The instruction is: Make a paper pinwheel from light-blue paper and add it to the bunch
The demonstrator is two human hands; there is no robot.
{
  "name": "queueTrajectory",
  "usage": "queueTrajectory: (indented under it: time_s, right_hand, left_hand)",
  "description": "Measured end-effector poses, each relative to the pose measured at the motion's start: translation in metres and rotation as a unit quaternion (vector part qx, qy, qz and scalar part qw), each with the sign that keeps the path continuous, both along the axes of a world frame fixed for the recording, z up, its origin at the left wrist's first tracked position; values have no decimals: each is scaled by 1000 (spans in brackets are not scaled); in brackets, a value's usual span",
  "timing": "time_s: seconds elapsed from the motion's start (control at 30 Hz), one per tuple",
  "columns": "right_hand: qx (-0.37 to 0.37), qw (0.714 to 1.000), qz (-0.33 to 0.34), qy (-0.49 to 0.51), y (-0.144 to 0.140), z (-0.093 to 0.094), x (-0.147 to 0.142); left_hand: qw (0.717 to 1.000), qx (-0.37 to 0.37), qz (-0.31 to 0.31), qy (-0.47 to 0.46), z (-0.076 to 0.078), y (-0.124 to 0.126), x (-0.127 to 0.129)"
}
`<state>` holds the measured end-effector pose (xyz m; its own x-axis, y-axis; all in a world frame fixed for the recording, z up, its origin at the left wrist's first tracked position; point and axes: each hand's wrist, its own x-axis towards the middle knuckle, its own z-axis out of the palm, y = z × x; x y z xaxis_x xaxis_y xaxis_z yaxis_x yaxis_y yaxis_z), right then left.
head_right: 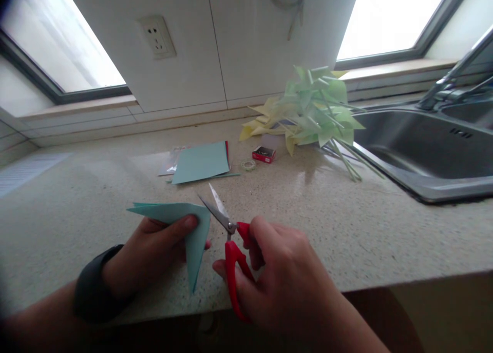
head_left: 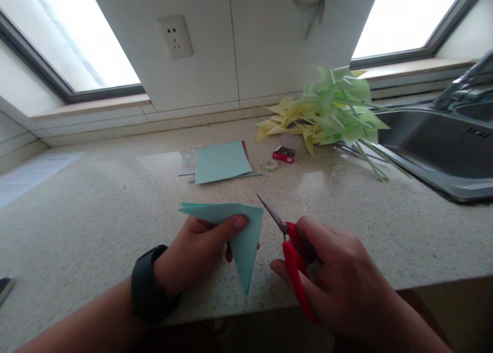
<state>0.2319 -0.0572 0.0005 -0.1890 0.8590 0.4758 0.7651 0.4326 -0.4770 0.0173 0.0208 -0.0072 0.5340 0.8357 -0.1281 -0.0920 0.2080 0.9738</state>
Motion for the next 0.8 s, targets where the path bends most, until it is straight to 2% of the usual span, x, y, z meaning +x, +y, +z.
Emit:
queueTrajectory:
  time_s: [0.17,0.43,0.8]
  right_hand:
    - [26,999,-2,-24,-1,-2,0]
    - [11,1000,7,-9,-1,0,-2]
    - [-1,1000,4,-13,0,-4,-1]
  left_hand:
    - [1000,-7,7,14,2,-1,-1]
    - [999,1,-7,35,4,0,-1]
    - [998,6,11,57,0,0,-5]
